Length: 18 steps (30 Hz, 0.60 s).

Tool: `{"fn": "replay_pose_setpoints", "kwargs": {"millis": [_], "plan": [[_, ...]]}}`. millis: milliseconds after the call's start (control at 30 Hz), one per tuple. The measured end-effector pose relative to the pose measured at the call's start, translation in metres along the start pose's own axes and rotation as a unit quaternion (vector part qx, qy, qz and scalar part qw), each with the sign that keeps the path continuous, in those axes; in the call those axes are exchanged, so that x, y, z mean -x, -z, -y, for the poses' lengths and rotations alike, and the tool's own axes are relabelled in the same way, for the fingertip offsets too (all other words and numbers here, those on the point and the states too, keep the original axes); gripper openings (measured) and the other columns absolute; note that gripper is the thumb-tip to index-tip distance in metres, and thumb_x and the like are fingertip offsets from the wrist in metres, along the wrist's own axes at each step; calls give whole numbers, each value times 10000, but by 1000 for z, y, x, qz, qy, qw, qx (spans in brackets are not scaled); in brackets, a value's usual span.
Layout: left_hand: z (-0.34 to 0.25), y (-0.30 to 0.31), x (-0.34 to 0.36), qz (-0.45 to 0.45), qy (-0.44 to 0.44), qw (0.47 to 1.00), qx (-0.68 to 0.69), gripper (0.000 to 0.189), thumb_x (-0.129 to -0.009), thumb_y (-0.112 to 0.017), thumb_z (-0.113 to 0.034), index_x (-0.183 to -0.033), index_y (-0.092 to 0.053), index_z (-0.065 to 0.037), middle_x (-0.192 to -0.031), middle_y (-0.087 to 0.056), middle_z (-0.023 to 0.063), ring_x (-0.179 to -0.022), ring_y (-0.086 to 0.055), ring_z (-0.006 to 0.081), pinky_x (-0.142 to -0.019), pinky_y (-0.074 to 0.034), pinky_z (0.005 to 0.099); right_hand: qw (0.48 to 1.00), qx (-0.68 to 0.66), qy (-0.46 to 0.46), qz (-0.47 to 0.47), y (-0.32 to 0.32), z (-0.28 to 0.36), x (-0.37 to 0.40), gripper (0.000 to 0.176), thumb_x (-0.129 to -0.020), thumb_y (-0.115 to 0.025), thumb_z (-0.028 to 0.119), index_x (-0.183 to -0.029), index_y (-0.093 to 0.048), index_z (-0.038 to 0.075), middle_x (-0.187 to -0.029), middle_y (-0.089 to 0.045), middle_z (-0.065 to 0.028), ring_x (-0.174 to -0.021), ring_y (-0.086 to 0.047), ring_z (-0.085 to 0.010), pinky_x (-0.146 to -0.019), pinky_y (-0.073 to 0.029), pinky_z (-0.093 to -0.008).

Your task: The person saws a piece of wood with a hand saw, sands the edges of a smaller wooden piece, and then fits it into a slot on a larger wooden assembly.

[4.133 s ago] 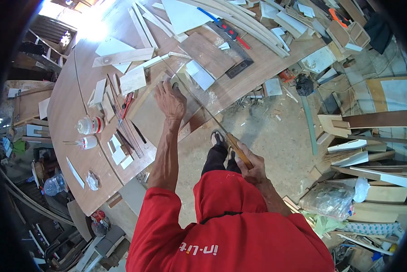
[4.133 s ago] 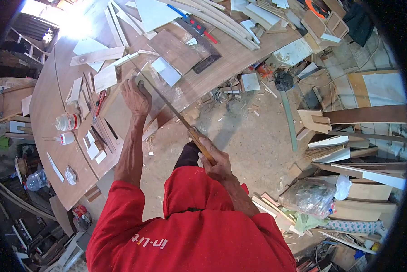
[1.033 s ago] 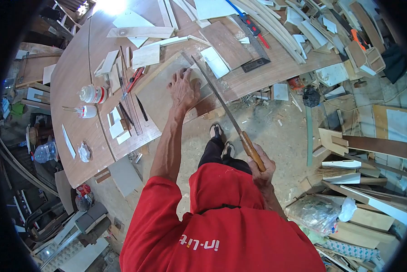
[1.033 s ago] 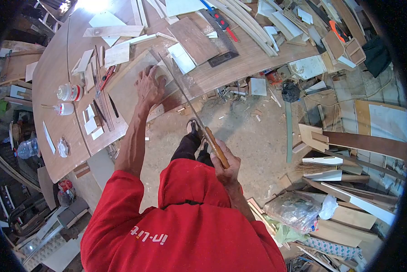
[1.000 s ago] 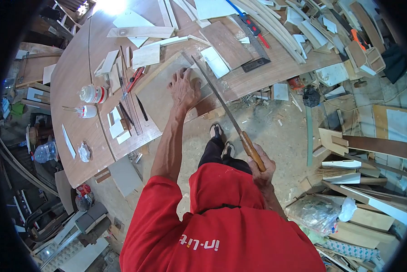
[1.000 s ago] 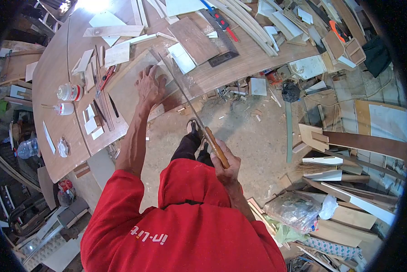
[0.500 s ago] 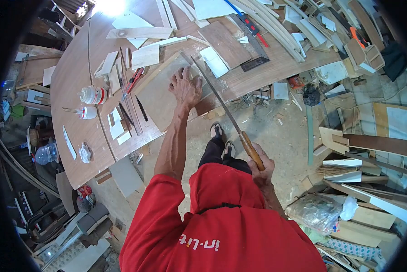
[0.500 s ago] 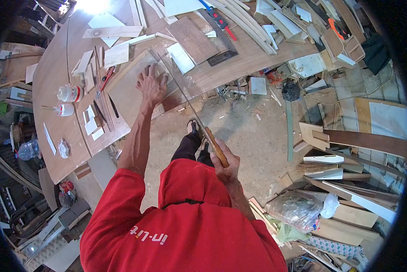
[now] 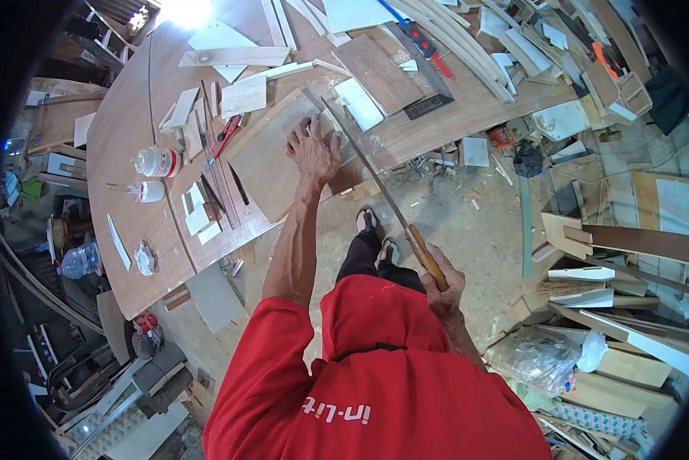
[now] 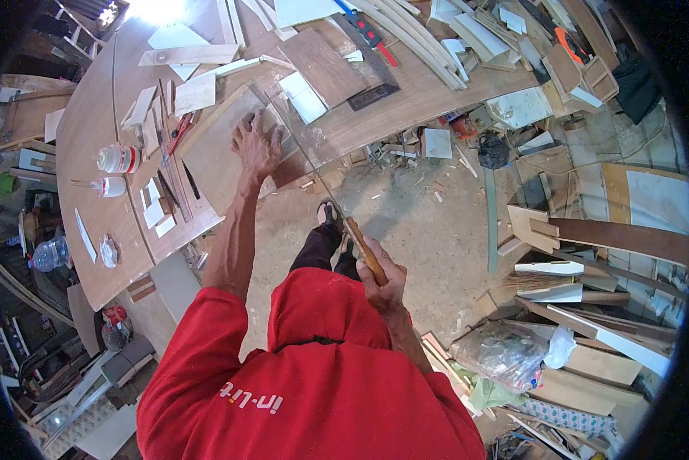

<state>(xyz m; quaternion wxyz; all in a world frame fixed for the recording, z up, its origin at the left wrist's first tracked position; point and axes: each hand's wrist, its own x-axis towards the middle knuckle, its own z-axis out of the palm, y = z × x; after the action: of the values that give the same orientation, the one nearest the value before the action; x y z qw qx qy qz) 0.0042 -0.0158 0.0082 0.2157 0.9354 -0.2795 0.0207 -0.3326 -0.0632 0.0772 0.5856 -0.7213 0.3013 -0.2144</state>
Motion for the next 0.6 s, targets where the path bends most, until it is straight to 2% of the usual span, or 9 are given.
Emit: {"fn": "replay_pose_setpoints", "kwargs": {"millis": [167, 500, 600], "plan": [[0, -2, 2, 0, 4, 1000, -3, 606, -838, -612, -397, -1343, -457, -101, -1362, -388, 145, -1255, -320, 348, -1031, -201, 537, 999, 17, 35, -1, 0, -3, 0, 412, -829, -600, 27, -1223, -555, -82, -1084, -664, -230, -913, -686, -224, -769, -539, -291], [0, -3, 0, 11, 16, 1000, 1, 597, -835, -613, -406, -1332, -448, -119, -1373, -375, 148, -1265, -309, 362, -1036, -190, 550, 1000, 1, 13, 2, 3, -5, 3, 422, -811, -594, 10, -1220, -556, -87, -1100, -654, -248, -947, -681, -254, -797, -537, -308], [0, -4, 0, 8, 13, 1000, -4, 595, -827, -620, -396, -1328, -451, -122, -1361, -383, 140, -1260, -315, 358, -1036, -192, 548, 999, 10, 35, -4, -2, -7, -4, 422, -801, -580, -4, -1215, -562, -83, -1087, -659, -244, -928, -686, -249, -786, -540, -308]]}}
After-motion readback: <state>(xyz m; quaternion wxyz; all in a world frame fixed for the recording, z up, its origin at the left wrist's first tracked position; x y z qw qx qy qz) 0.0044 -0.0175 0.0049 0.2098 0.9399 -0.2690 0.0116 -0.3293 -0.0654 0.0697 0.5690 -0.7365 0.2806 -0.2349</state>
